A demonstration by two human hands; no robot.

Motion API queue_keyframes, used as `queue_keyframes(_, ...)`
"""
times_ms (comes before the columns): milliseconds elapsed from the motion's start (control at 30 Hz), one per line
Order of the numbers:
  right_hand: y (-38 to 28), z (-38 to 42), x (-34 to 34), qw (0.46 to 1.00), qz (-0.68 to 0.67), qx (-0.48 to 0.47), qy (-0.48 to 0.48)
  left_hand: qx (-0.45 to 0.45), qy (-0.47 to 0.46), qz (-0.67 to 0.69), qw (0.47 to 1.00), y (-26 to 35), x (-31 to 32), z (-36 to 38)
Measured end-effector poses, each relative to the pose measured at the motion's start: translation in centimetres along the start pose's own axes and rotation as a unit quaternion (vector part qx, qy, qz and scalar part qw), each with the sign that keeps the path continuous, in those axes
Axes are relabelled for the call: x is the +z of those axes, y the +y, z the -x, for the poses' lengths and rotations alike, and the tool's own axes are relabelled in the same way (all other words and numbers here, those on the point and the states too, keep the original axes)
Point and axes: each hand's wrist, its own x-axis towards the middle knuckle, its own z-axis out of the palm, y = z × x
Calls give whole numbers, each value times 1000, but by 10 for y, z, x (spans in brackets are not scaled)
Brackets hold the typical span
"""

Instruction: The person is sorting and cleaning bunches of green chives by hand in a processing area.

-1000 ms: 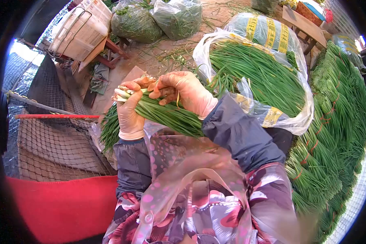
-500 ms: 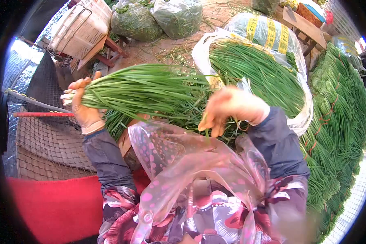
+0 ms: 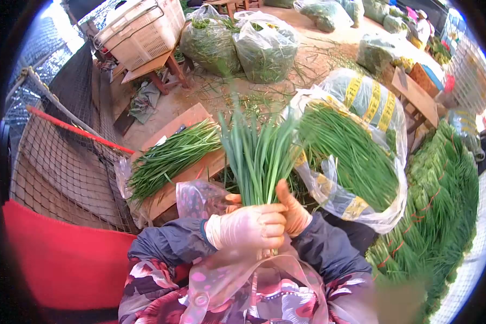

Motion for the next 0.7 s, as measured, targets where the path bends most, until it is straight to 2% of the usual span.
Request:
queue_keyframes(33,1,-3,1,998,-50,-20,34,-11,1,2,1000,1,2,1)
queue_keyframes(100,0,-11,-2,989,-24,-42,139,-46,6,9,999,4,5,6)
queue_keyframes(167,-12,-24,0,985,-58,-33,162,-98,12,17,995,8,6,20)
queue_keyframes(200,-23,-35,9,980,28,-59,187,-75,81,-14,994,11,1,23)
queue_keyframes(233,-36,-47,11,973,113,-74,187,-93,89,-20,992,14,-5,33)
queue_keyframes(267,-51,-60,20,950,226,-102,189,-90,144,-33,985,15,-10,42)
queue_keyframes(300,-68,-71,19,933,282,-96,202,-85,198,-48,975,16,-14,53)
queue_keyframes(333,-86,-86,23,902,375,-69,202,-170,231,-23,958,15,-17,69)
queue_keyframes(400,-117,-128,32,815,554,-29,169,-299,273,-120,906,-13,-32,125)
queue_keyframes(433,-133,-153,35,759,637,-14,135,-384,300,-160,858,-22,-47,150)
queue_keyframes(467,-142,-182,43,675,726,-16,133,-455,290,-222,812,-32,-55,176)
queue_keyframes(500,-145,-213,50,580,804,-19,128,-522,312,-224,762,-33,-56,202)
queue_keyframes(533,-146,-242,52,521,844,-104,69,-564,318,-230,726,-33,-55,223)
queue_keyframes(567,-143,-269,51,455,870,-187,10,-579,322,-230,713,-31,-59,232)
queue_keyframes(667,-119,-338,26,352,920,-172,-4,-608,320,-189,701,-30,-47,241)
queue_keyframes(700,-110,-357,5,321,933,-158,-27,-599,312,-167,718,-34,-39,241)
